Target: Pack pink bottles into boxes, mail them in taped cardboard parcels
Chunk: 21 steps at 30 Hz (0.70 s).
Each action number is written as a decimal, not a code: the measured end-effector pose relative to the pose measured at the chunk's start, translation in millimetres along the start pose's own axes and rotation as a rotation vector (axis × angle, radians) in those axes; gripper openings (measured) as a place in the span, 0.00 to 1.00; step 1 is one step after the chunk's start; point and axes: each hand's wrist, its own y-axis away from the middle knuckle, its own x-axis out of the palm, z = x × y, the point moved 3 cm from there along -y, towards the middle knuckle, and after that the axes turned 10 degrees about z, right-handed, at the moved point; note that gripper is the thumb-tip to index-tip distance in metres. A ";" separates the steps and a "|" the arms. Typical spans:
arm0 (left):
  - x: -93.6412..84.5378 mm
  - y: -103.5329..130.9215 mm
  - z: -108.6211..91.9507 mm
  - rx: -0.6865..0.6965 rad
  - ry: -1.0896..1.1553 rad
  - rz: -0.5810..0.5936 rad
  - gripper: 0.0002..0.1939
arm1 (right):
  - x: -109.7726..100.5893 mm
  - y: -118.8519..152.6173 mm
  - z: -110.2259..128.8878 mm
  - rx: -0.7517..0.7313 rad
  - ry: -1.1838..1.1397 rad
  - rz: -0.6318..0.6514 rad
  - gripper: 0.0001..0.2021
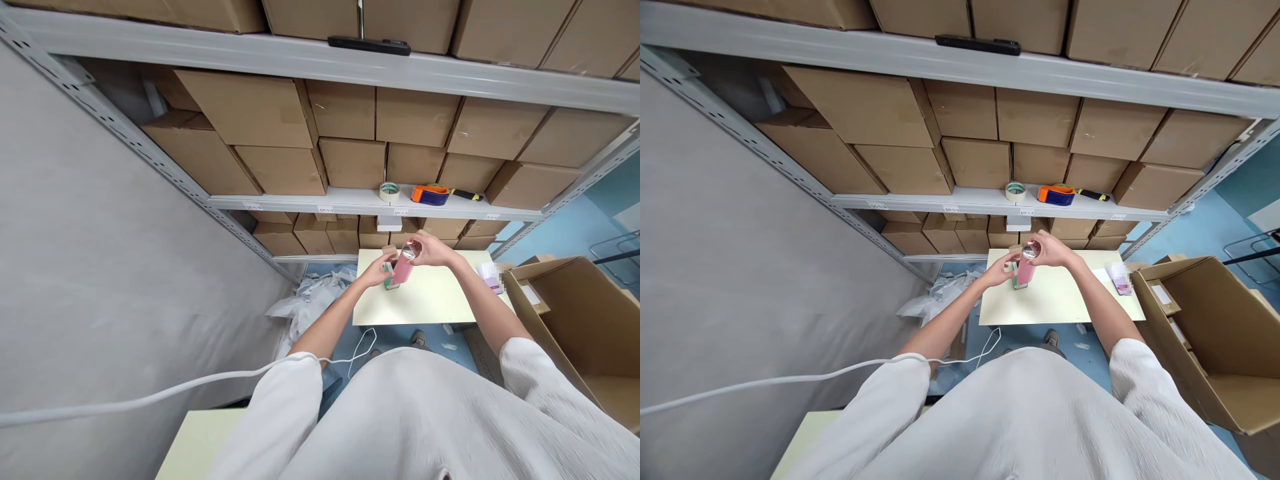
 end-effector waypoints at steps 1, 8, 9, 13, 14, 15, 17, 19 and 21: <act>-3.2 -0.4 3.6 -0.031 -0.029 -0.055 0.35 | -3.4 0.7 -2.8 0.024 -0.005 -0.036 0.23; -2.8 -4.1 18.4 -0.123 -0.323 -0.114 0.28 | -5.6 -3.4 -22.2 0.128 -0.060 -0.240 0.22; -0.1 -5.5 18.4 -0.134 -0.357 -0.101 0.28 | -1.8 -5.1 -24.0 0.139 -0.061 -0.247 0.22; 9.1 -12.0 20.4 -0.276 -0.418 -0.064 0.27 | 15.3 -10.2 -31.1 0.167 -0.078 -0.267 0.24; 10.7 -13.7 21.0 -0.307 -0.415 -0.058 0.28 | 18.9 -10.8 -32.8 0.166 -0.083 -0.277 0.25; 12.1 -15.4 21.6 -0.331 -0.410 -0.053 0.29 | 21.9 -11.2 -34.3 0.162 -0.084 -0.286 0.25; 14.1 -18.9 22.9 -0.372 -0.409 -0.046 0.31 | 26.2 -11.8 -36.6 0.148 -0.079 -0.291 0.25; 15.4 -21.9 24.5 -0.405 -0.422 -0.042 0.31 | 28.9 -12.5 -37.5 0.136 -0.067 -0.282 0.25; 15.9 -23.8 26.4 -0.428 -0.434 -0.038 0.29 | 30.4 -13.3 -37.3 0.133 -0.056 -0.270 0.25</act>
